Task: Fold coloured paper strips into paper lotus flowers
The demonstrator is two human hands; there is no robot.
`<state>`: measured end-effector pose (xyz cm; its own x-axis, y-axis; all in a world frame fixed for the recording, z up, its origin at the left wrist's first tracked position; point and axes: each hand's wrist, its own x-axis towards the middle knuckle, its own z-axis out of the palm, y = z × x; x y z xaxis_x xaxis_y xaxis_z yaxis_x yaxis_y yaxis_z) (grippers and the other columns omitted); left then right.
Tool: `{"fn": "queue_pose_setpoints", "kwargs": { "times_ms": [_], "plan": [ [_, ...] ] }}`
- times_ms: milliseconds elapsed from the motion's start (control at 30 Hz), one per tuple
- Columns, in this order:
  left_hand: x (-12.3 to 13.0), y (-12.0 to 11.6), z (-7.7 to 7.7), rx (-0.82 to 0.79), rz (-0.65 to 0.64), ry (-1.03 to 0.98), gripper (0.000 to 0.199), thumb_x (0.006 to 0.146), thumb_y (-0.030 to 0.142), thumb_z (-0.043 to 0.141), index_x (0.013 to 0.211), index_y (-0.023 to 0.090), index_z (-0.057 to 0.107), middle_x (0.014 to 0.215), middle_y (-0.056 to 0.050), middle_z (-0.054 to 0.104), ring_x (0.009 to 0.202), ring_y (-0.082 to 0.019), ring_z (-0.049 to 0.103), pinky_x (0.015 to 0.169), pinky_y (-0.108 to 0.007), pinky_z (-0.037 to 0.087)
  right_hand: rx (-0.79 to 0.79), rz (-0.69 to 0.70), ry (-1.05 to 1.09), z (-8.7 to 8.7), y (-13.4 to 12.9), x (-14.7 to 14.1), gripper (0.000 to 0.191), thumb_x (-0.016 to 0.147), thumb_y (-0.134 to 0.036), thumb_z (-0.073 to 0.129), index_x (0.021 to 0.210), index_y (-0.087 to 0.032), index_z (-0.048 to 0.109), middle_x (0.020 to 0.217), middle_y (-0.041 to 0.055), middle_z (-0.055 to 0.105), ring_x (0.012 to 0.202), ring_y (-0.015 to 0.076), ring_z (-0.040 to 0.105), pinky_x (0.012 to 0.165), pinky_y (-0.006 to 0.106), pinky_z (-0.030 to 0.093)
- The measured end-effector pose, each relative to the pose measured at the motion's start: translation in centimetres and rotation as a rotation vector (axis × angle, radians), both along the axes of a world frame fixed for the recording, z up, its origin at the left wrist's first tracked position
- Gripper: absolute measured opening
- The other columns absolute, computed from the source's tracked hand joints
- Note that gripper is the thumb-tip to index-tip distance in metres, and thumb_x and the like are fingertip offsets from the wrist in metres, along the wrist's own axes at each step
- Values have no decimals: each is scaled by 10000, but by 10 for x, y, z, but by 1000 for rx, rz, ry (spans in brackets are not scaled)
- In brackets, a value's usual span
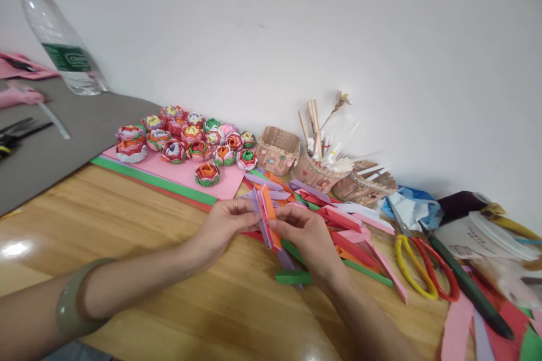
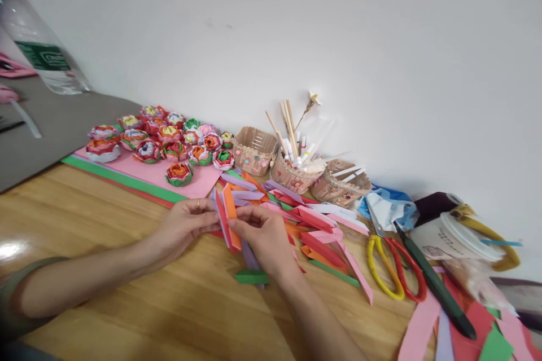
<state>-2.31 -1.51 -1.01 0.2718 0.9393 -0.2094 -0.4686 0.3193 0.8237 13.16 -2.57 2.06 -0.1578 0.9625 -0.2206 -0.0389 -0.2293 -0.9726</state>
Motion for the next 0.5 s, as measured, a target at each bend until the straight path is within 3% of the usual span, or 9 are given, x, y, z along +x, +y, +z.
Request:
{"fn": "queue_pose_setpoints", "kwargs": {
  "times_ms": [167,333,500],
  "plan": [
    [0,0,5,-11,67,14,193,573,204,754,588,120,580,572,24,626,537,-96,586,576,-229,499,-12,-171,43,-1,3,4,218,565,-302,790,706,-172,685,663,-12,681,590,101,593,575,208,439],
    [2,0,9,-23,113,75,307,546,219,751,567,155,451,486,61,569,448,-95,549,475,-221,476,-14,-116,89,0,0,1,222,561,-306,796,701,-172,687,687,9,691,629,133,609,642,254,461],
    [2,0,10,-32,49,72,337,538,227,767,780,158,542,595,32,636,537,-125,601,548,-249,486,-74,-120,125,-3,0,0,250,531,-292,814,705,-169,684,653,-4,676,583,110,576,560,216,417]
  ]
}}
